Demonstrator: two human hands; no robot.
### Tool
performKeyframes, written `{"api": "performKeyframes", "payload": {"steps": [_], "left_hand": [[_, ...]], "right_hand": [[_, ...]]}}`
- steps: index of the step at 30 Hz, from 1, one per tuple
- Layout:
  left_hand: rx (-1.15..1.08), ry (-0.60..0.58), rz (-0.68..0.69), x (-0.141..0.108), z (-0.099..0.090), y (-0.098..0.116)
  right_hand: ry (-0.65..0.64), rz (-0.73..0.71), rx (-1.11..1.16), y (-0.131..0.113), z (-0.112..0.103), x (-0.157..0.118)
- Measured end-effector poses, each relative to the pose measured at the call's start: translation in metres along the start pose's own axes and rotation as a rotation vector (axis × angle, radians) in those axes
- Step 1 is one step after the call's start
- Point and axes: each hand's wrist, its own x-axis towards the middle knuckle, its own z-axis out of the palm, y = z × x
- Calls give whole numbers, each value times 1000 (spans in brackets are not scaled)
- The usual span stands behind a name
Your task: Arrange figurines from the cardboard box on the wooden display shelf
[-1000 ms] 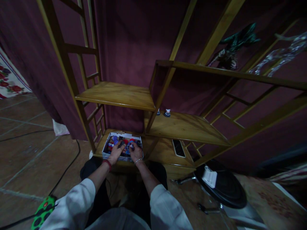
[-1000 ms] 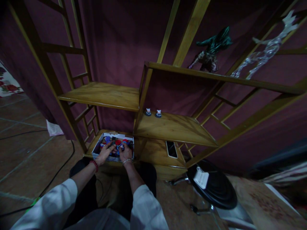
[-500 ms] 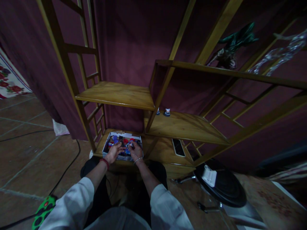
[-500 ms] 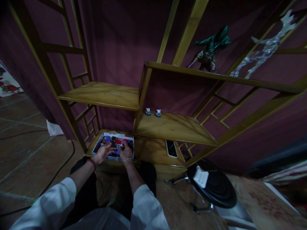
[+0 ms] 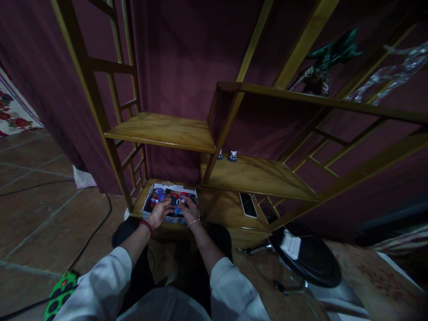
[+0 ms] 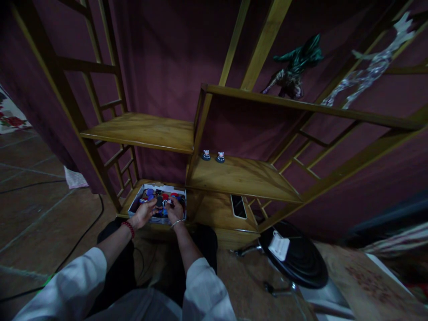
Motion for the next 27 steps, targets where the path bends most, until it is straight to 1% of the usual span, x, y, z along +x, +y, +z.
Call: {"api": "performKeyframes", "payload": {"steps": [3,6,13,23,27], "left_hand": [[-16,-2,-2,-2,1,1],[-44,-6,-14,-3,1,1],[-113,-9,-31,-4,0,1],[-132,2,-49,-4,1,2],[-152,8,-47,-5,1,2]], "right_hand": [[-42,100,227,0,1,-1],[-49,135,316,0,1,-2],[-68,142,387,-1,-1,-3],[-30,125,451,4,2,-2],[-30,109,442,3,3,-2]]}}
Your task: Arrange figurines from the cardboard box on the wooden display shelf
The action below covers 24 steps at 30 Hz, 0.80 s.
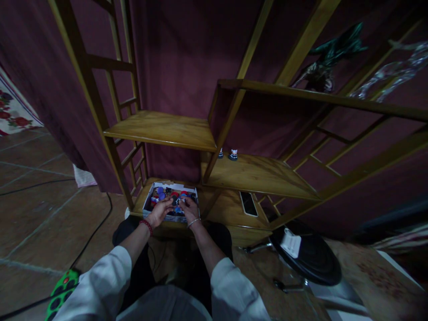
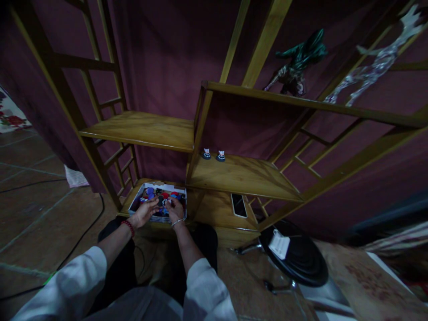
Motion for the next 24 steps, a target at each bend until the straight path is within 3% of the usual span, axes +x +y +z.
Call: {"api": "performKeyframes", "payload": {"steps": [24], "left_hand": [[-5,-65,31,1,-4,-1]], "right_hand": [[-18,-68,-137,7,0,8]]}}
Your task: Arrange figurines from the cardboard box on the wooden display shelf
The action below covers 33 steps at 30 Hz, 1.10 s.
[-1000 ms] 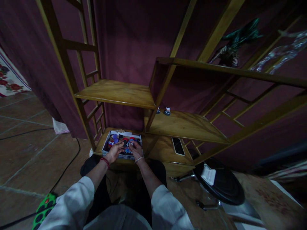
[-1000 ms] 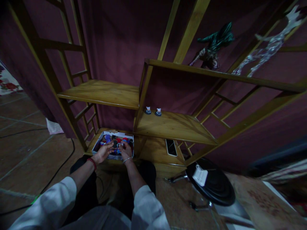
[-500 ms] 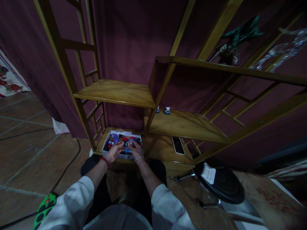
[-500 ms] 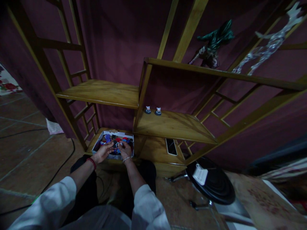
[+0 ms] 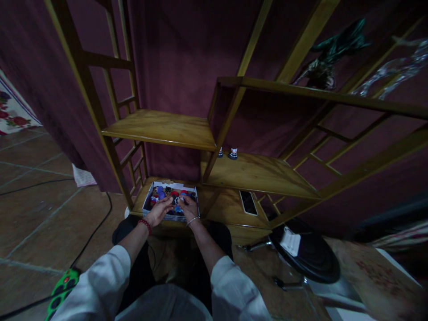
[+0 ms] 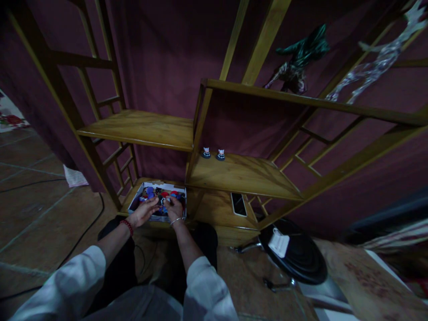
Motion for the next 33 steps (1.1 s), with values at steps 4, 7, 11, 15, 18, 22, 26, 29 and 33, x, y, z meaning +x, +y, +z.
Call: {"api": "performKeyframes", "payload": {"steps": [4,7,11,15,18,22,26,29,33], "left_hand": [[-18,0,2,0,-1,-1],[-36,2,0,1,-1,-1],[-58,25,-2,0,-2,-1],[-50,20,-8,1,-3,-2],[-37,21,-14,3,-4,-3],[-11,27,-15,4,-5,-4],[19,24,-18,6,-7,-5],[28,2,-15,8,-9,-6],[34,-8,-23,9,-9,-7]], "right_hand": [[17,-10,-41,4,0,2],[35,-47,-68,5,0,2],[33,-54,-82,3,1,2],[32,-66,-55,-4,2,-1],[28,-68,-50,-9,1,-2],[29,-72,-83,-12,0,-3],[28,-80,-127,-13,0,-4],[43,-89,-149,-14,0,-4],[51,-92,-168,-12,0,-3]]}}
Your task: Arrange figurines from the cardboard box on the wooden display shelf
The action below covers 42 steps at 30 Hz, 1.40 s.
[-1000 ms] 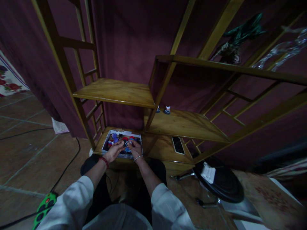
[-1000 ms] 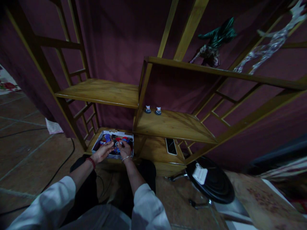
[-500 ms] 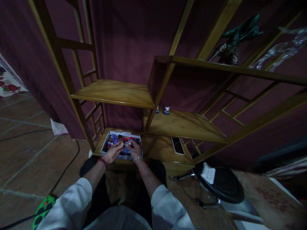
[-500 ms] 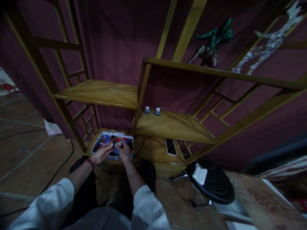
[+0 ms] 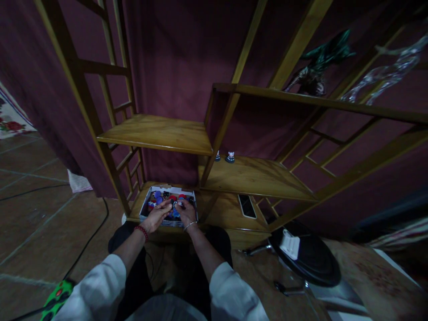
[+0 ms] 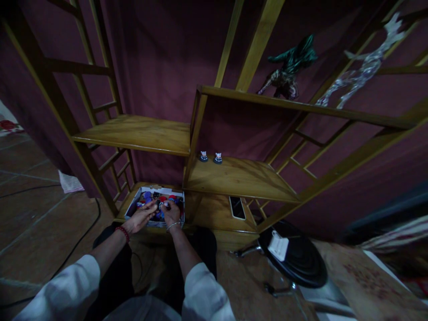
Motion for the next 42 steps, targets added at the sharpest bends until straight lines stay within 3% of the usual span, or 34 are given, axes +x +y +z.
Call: {"api": "performKeyframes", "payload": {"steps": [8,27,34,42], "left_hand": [[-16,8,1,-4,4,3],[-179,56,29,-19,14,5],[-244,14,64,-22,15,3],[-179,23,34,-26,16,3]], "right_hand": [[4,-8,9,6,1,0],[-54,-62,-79,-27,-8,-10],[-53,-65,-78,-28,-9,-13],[-66,-73,-73,-34,-15,-15]]}}
